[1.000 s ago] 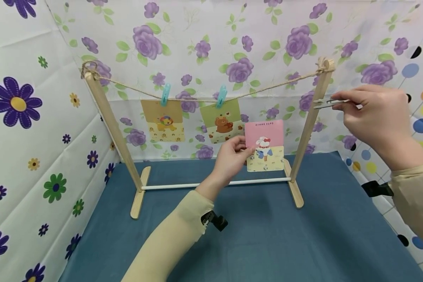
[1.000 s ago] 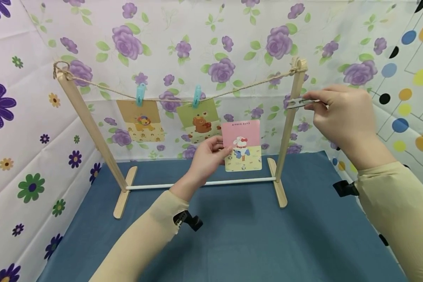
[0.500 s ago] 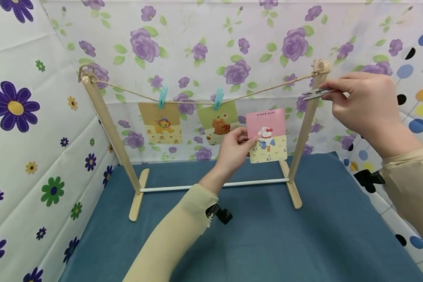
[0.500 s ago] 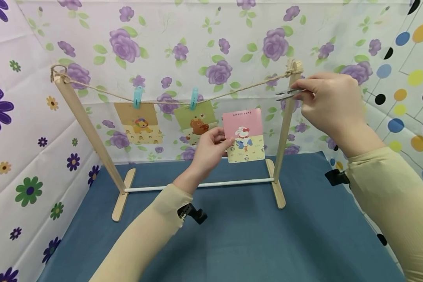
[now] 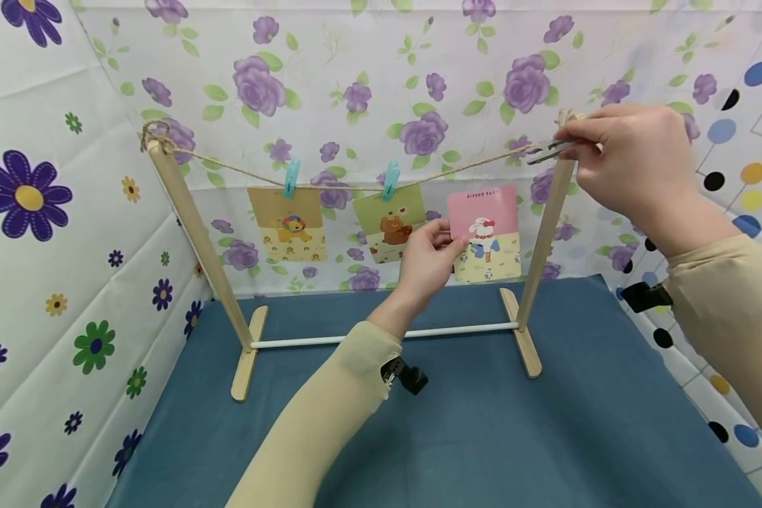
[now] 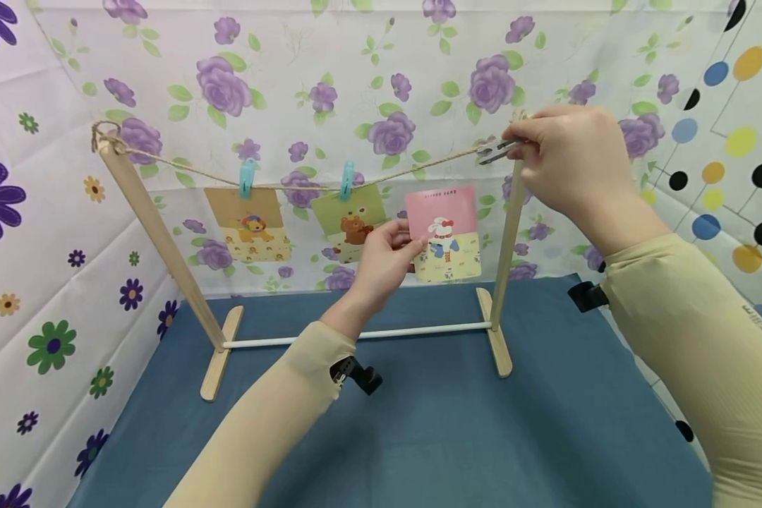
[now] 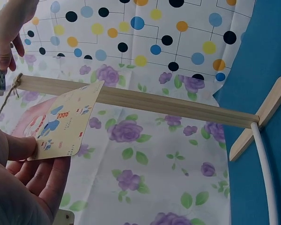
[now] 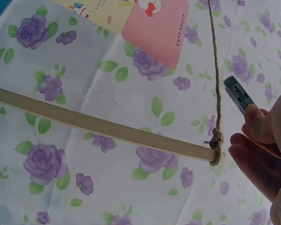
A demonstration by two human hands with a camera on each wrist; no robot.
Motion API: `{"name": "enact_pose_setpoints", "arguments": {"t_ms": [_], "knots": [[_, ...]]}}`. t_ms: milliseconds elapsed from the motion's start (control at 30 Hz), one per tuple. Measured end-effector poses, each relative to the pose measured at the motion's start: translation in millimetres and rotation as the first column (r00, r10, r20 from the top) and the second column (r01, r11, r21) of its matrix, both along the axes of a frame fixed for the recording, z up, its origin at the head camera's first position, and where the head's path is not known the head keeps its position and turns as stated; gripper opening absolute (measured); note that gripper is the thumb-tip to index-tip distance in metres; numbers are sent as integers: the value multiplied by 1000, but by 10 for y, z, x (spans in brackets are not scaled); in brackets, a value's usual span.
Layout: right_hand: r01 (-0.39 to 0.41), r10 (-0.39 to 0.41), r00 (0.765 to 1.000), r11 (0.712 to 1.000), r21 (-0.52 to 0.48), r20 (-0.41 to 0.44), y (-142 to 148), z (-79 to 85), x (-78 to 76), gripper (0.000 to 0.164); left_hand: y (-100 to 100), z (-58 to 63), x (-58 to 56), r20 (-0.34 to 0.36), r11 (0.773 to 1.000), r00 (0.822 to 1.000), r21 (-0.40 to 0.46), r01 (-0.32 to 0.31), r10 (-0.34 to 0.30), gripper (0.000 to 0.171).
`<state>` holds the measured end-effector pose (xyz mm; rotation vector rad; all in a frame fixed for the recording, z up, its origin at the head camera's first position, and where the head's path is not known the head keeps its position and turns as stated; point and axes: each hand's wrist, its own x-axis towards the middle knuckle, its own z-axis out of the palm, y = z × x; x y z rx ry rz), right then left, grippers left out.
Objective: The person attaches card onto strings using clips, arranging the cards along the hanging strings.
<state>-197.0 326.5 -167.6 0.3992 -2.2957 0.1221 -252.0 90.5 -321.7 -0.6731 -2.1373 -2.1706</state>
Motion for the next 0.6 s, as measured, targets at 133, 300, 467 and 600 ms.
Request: {"name": "enact_pose_setpoints", "arguments": {"t_ms": [133, 300, 467, 600], "knots": [[10, -10, 999, 1000, -1, 46, -37, 63, -39, 21, 40, 41, -4, 4, 1000, 1000, -5, -7, 7, 24], [7, -14, 994, 997, 71, 104, -52, 122, -96, 18, 92, 70, -32, 6, 1000, 1000, -9, -20, 20, 25], [-21, 10, 997, 991, 136, 79, -75, 145, -140, 16, 118, 73, -60, -1, 999, 999, -37, -38, 38, 25], [-18, 11, 998, 993, 116, 58, -102, 174, -160, 18, 127, 87, -63, -13, 998, 999, -46, -41, 41, 25]]}}
